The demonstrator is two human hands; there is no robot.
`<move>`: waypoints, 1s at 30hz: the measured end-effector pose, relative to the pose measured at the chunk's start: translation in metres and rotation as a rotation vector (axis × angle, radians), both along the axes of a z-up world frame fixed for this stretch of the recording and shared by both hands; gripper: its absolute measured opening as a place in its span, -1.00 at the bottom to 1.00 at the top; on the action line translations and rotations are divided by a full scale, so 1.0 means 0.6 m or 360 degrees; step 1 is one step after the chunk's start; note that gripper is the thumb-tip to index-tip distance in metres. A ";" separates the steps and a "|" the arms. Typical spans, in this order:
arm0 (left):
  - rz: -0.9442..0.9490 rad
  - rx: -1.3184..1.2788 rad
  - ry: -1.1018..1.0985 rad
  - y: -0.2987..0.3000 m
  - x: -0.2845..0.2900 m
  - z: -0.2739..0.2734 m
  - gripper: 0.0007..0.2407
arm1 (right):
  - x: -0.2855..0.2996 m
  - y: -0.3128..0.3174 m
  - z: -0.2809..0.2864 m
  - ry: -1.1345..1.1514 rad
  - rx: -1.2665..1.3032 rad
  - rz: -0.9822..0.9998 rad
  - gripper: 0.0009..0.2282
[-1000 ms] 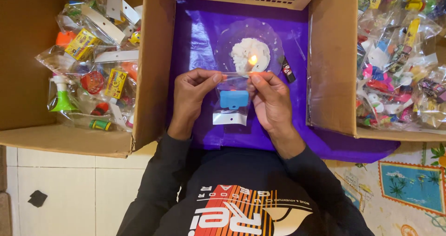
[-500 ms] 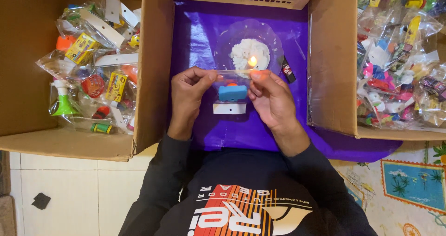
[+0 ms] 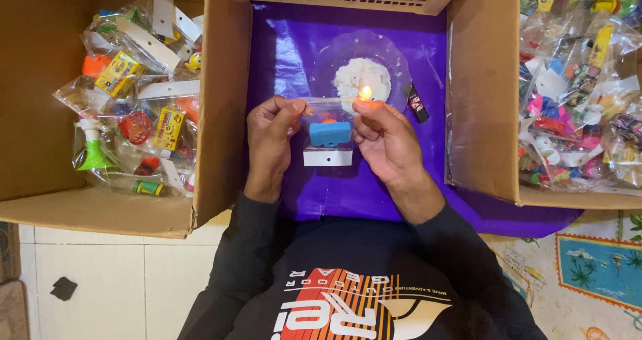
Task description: Sealing small plastic bags containing toys using a candle flame as a heat source
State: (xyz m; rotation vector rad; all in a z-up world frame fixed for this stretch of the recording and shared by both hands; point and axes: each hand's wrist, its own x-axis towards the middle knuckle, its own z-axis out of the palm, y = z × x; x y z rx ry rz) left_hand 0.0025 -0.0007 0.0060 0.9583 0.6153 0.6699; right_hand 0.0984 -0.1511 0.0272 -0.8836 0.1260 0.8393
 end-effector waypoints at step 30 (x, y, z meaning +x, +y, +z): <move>-0.0120 0.0020 -0.0006 -0.014 0.030 -0.009 -0.90 | 0.034 -0.030 -0.010 0.0073 -0.0044 0.0037 -0.84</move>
